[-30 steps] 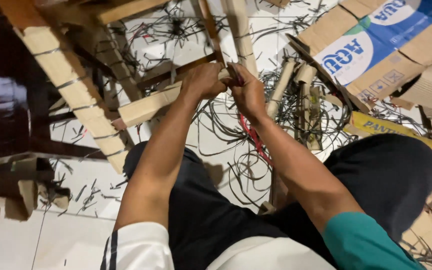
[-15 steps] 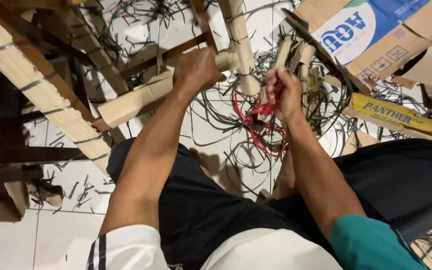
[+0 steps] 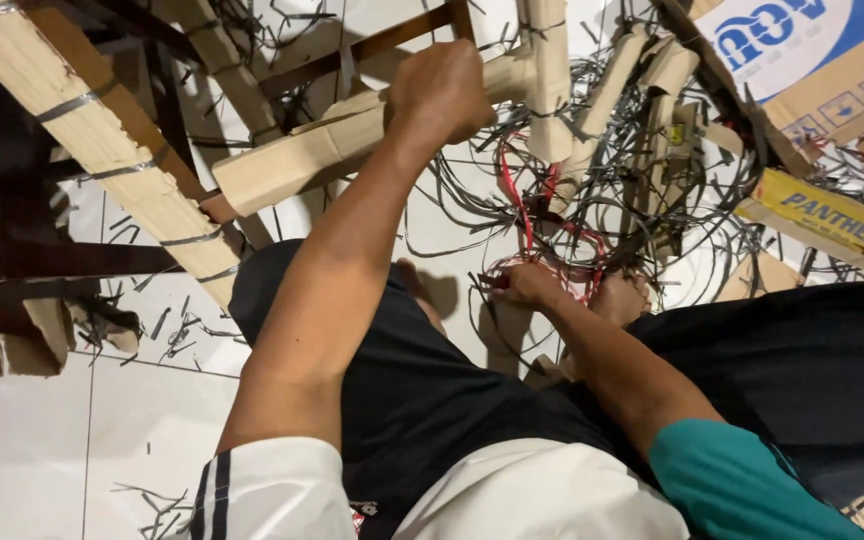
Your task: The person sits on the floor and wraps a thin black strip around the legs of a wooden chair. They use a red utility knife to cut the strip after each wrap and continue the process on multiple legs.
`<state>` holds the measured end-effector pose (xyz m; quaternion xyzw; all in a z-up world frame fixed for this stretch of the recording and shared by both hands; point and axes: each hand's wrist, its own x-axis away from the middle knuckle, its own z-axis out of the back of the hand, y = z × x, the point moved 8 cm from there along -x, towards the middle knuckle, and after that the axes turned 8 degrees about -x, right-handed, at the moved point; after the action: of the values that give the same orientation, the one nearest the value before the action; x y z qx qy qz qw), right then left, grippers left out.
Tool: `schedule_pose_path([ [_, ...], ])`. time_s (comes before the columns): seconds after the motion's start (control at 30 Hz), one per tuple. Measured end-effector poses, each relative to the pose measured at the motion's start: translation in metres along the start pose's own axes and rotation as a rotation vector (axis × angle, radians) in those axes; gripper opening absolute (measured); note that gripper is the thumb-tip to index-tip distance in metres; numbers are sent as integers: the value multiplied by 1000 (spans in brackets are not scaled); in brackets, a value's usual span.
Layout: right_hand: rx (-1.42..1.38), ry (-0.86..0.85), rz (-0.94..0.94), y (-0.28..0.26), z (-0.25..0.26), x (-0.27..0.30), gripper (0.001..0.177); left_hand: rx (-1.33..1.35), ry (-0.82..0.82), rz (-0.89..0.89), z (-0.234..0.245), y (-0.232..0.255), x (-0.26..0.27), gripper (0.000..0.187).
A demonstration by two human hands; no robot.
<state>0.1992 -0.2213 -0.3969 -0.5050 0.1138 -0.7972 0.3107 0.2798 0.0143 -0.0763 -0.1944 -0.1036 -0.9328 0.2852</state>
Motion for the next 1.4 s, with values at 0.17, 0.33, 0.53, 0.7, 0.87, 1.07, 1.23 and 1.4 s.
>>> schedule_pose_path([
  [0.17, 223, 398, 298, -61, 25, 5, 44, 52, 19, -15, 2, 0, 2, 20],
  [0.33, -6, 259, 304, -106, 47, 11, 38, 52, 47, -20, -4, 1, -4, 17],
  [0.53, 196, 427, 415, -99, 31, -15, 21, 58, 36, -32, 0, 1, -2, 12],
  [0.7, -56, 490, 211, -93, 77, -8, 27, 52, 55, -58, 0, 2, -4, 22],
  [0.87, -931, 188, 281, -149, 133, 50, 36, 23, 37, -80, -1, 3, -4, 13],
  [1.07, -698, 136, 445, -232, 215, 178, 19, -33, 8, -104, -2, 3, -4, 27],
  [1.23, -489, 351, 685, -238, 289, 218, 31, -23, -108, -118, 18, 8, 23, 4],
  [1.4, -365, 600, 768, -239, 336, 241, 25, -37, -128, -145, 27, 14, 36, 32],
])
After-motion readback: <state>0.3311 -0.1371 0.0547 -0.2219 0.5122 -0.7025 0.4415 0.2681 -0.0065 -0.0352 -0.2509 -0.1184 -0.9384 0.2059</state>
